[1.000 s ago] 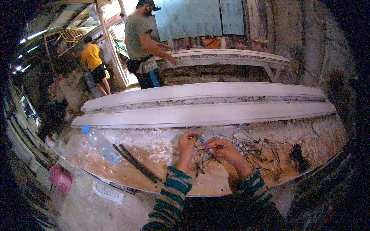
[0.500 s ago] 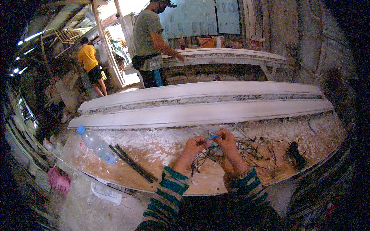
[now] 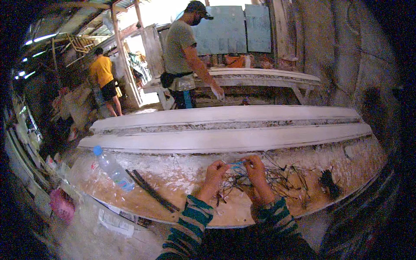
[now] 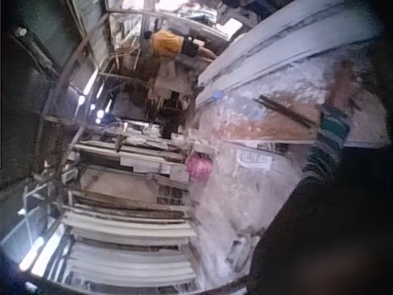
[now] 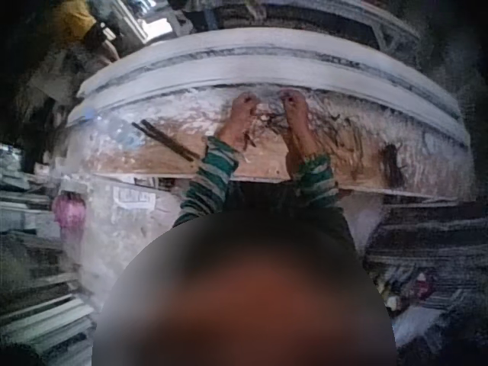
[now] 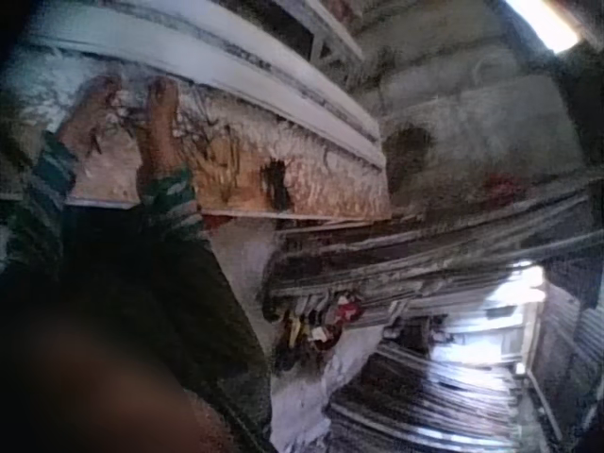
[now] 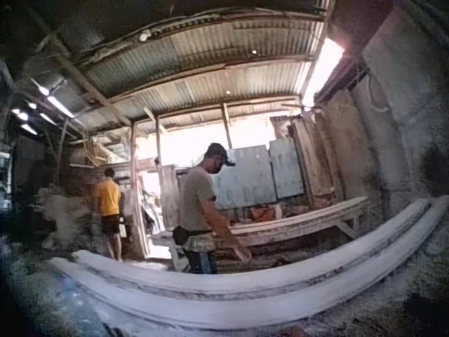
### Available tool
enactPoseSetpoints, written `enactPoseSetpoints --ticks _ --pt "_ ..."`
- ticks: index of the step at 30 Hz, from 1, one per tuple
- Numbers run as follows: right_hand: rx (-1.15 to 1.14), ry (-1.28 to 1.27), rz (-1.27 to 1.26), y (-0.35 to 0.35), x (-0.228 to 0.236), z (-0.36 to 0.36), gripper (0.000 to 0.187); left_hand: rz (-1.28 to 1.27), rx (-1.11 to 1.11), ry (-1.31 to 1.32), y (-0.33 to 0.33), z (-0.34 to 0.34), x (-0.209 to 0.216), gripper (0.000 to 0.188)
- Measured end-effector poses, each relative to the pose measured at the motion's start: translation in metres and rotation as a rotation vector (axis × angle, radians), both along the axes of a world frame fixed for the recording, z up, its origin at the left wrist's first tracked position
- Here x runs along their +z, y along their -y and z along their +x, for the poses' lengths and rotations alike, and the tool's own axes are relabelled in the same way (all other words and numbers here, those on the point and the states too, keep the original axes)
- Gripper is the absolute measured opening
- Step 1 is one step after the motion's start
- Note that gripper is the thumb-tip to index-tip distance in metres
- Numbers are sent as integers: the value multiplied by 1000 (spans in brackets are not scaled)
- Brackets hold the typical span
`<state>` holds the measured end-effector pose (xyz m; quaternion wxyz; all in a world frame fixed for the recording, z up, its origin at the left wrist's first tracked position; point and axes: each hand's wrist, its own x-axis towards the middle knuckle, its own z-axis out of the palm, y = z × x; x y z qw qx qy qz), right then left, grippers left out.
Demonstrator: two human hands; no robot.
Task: The person repeatedly picks up small black wire pieces and a blue plastic tool from a workbench, manipulates them with both hands, and places them back down. The person also handles a long black rod, bending and straightening it. The task appears to be assembling or preparing wire components.
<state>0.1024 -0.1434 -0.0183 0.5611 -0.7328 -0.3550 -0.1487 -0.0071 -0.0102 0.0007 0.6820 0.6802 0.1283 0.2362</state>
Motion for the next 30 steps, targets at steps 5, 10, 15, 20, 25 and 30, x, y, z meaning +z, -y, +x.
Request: enactPoseSetpoints --ticks 5,10,15,20,25,30 --pt "321 -205 188 -2 3 -16 13 150 402 127 -17 2 -7 21" --pt "753 -462 -68 10 32 -35 11 175 492 78 -26 9 -21 17" --pt "965 -659 -67 10 44 -47 13 275 430 19 -28 13 -28 14" --pt "871 -427 -219 12 43 -37 7 147 235 52 -18 12 -21 9" --pt "629 -539 -73 9 29 -28 10 196 127 3 -10 14 -22 7" --pt "528 -563 179 3 10 -13 16 43 -65 24 -8 19 -30 12"
